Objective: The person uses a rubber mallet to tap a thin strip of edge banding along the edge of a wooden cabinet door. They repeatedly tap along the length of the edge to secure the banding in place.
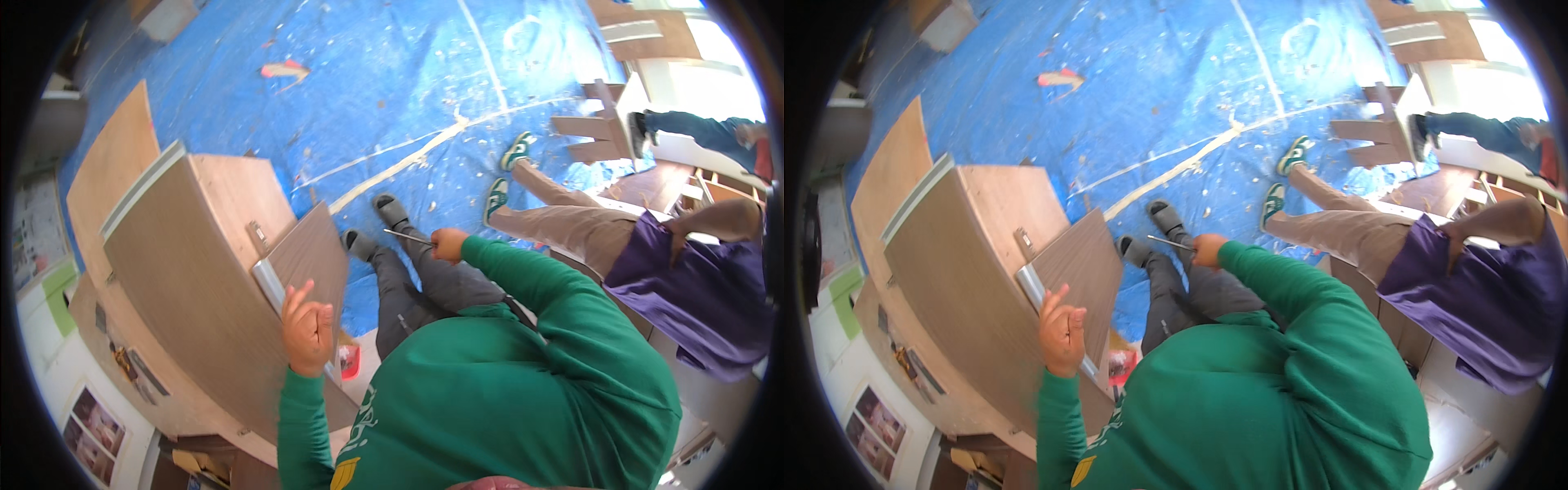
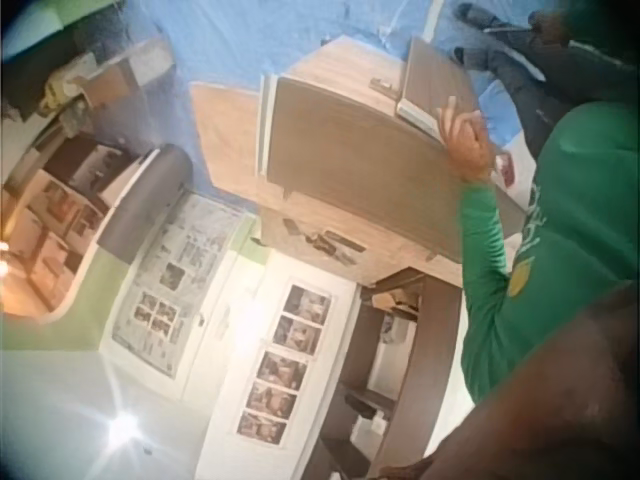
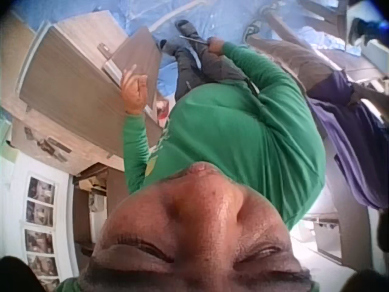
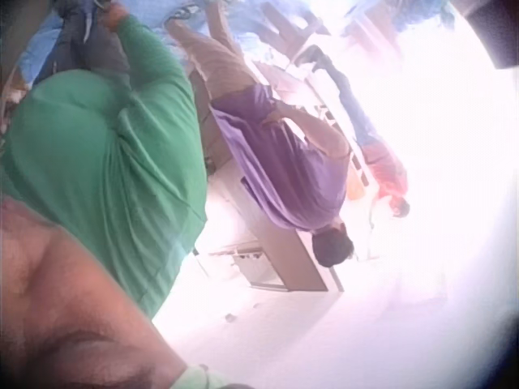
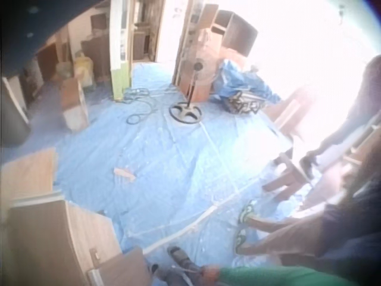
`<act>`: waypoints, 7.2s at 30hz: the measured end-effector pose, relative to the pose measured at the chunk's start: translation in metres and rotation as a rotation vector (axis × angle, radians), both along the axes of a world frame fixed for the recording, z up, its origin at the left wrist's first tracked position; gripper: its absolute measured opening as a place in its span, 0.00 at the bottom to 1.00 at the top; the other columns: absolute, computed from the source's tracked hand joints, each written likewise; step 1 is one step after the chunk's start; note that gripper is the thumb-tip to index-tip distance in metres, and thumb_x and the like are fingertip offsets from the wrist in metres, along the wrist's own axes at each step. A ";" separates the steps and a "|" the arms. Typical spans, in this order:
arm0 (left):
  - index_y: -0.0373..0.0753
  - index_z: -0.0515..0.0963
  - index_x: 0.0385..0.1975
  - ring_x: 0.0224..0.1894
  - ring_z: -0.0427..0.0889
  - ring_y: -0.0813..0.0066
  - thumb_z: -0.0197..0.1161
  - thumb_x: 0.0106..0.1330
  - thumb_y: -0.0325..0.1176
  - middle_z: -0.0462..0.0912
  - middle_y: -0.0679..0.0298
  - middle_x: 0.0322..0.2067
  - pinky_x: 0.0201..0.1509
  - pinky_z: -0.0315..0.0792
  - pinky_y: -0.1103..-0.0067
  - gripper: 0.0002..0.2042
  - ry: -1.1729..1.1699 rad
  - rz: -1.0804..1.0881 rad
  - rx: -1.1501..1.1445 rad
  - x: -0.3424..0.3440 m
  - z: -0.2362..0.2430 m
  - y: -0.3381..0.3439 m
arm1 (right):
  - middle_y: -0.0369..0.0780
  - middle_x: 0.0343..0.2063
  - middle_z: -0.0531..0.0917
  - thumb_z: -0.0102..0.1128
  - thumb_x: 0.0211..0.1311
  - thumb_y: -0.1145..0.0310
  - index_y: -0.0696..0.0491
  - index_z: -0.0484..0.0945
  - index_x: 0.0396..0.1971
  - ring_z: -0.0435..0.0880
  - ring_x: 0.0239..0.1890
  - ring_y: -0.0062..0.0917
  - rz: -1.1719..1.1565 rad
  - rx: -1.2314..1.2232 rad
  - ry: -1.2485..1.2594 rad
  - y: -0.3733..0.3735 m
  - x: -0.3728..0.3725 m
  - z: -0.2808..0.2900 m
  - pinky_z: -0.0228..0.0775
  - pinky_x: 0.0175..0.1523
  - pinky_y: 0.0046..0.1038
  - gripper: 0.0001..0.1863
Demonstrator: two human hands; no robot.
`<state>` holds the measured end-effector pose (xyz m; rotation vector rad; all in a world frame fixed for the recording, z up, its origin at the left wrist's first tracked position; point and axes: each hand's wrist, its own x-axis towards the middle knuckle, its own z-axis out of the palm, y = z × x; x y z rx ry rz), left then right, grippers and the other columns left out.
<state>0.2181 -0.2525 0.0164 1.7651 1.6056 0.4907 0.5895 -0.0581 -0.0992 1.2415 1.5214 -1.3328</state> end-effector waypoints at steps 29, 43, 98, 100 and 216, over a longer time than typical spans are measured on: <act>0.33 0.50 0.78 0.82 0.45 0.53 0.62 0.67 0.45 0.46 0.50 0.80 0.82 0.38 0.52 0.44 0.671 0.357 -0.096 -0.028 0.031 0.025 | 0.54 0.37 0.89 0.55 0.64 0.74 0.68 0.84 0.44 0.92 0.33 0.40 -0.084 0.382 -0.259 -0.019 0.114 0.170 0.85 0.38 0.42 0.15; 0.37 0.48 0.80 0.83 0.43 0.57 0.59 0.69 0.44 0.44 0.56 0.81 0.82 0.37 0.53 0.42 0.732 0.449 0.005 -0.052 0.019 0.059 | 0.50 0.42 0.88 0.50 0.66 0.74 0.62 0.82 0.54 0.92 0.36 0.40 -0.125 0.310 -0.199 0.005 0.082 0.140 0.86 0.39 0.41 0.20; 0.51 0.60 0.77 0.81 0.50 0.63 0.54 0.74 0.56 0.55 0.62 0.79 0.84 0.40 0.57 0.34 0.800 1.055 -0.037 -0.133 -0.012 -0.003 | 0.44 0.31 0.80 0.54 0.68 0.83 0.39 0.70 0.72 0.81 0.32 0.37 0.297 0.482 1.198 0.034 -0.303 0.075 0.75 0.41 0.32 0.35; 0.51 0.59 0.77 0.81 0.50 0.64 0.53 0.74 0.56 0.55 0.62 0.79 0.84 0.39 0.58 0.34 0.800 1.059 -0.047 -0.133 -0.012 -0.003 | 0.44 0.32 0.81 0.54 0.67 0.84 0.38 0.70 0.72 0.82 0.33 0.37 0.265 0.463 1.229 0.036 -0.323 0.076 0.76 0.41 0.33 0.36; 0.43 0.56 0.78 0.81 0.48 0.57 0.46 0.77 0.55 0.53 0.54 0.79 0.83 0.37 0.52 0.35 0.840 0.962 -0.040 -0.135 -0.019 -0.003 | 0.48 0.29 0.82 0.51 0.69 0.78 0.35 0.71 0.71 0.83 0.32 0.36 -0.046 0.466 1.175 0.043 -0.367 0.061 0.77 0.44 0.35 0.33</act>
